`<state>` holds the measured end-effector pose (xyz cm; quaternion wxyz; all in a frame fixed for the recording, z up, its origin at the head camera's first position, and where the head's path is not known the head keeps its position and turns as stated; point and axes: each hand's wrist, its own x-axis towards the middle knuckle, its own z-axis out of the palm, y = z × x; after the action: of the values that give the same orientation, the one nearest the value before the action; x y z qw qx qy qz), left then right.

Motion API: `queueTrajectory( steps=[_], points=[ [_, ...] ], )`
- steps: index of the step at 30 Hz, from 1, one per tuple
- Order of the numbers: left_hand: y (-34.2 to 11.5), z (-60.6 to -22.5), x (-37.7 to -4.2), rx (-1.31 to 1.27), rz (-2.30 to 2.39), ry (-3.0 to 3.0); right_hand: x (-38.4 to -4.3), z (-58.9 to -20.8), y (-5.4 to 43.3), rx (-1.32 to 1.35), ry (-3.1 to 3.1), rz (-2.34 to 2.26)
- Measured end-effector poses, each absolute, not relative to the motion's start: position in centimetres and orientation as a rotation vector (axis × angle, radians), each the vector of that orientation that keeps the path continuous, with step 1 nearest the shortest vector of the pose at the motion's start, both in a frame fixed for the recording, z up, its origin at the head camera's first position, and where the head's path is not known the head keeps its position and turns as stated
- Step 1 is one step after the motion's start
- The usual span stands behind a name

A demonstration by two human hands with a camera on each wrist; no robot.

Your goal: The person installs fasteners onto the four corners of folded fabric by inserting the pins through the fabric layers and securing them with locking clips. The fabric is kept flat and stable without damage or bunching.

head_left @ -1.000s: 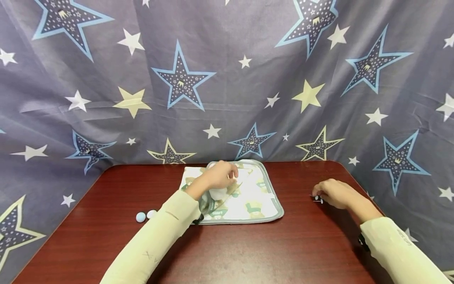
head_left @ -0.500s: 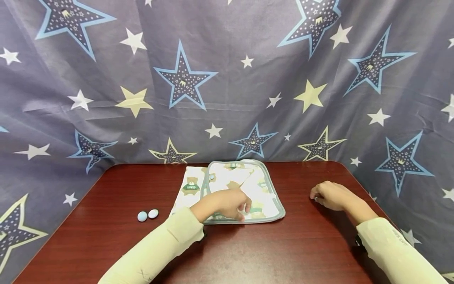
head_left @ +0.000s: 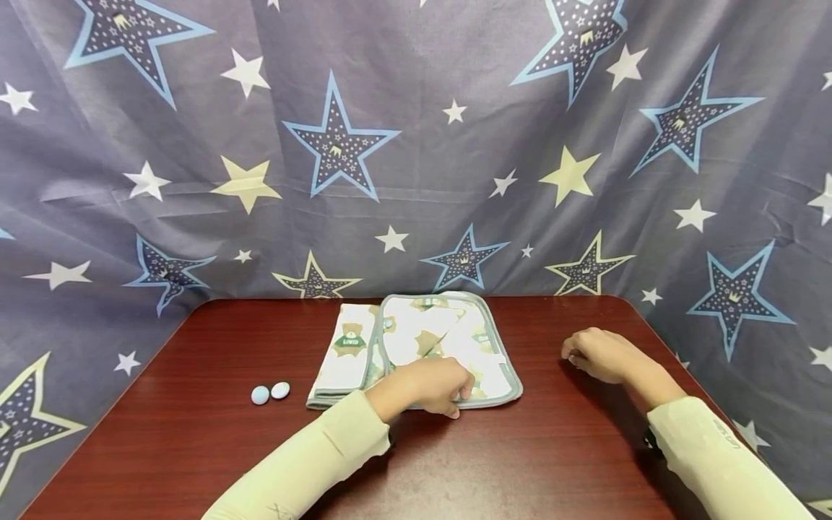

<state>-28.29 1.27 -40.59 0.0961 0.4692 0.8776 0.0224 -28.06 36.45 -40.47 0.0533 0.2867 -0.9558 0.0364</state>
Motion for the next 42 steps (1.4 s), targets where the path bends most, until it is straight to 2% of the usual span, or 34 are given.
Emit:
queueTrajectory(
  steps=[13,23,30,42],
  points=[
    [1.6,-40.7,-28.8,1.414,0.117,2.629,-28.1,-39.9,34.9,0.975,-2.809,0.083],
    [1.3,-40.5,-29.3,1.451,0.219,2.566,-28.2,-39.3,33.0,0.918,-2.796,0.092],
    [1.2,-40.3,-29.5,1.438,0.242,2.592,-28.3,-39.1,31.3,0.982,-2.722,0.100],
    [-0.5,-38.9,-30.8,1.418,0.512,2.643,-28.3,-38.5,28.5,0.973,-2.625,0.191]
  ],
)
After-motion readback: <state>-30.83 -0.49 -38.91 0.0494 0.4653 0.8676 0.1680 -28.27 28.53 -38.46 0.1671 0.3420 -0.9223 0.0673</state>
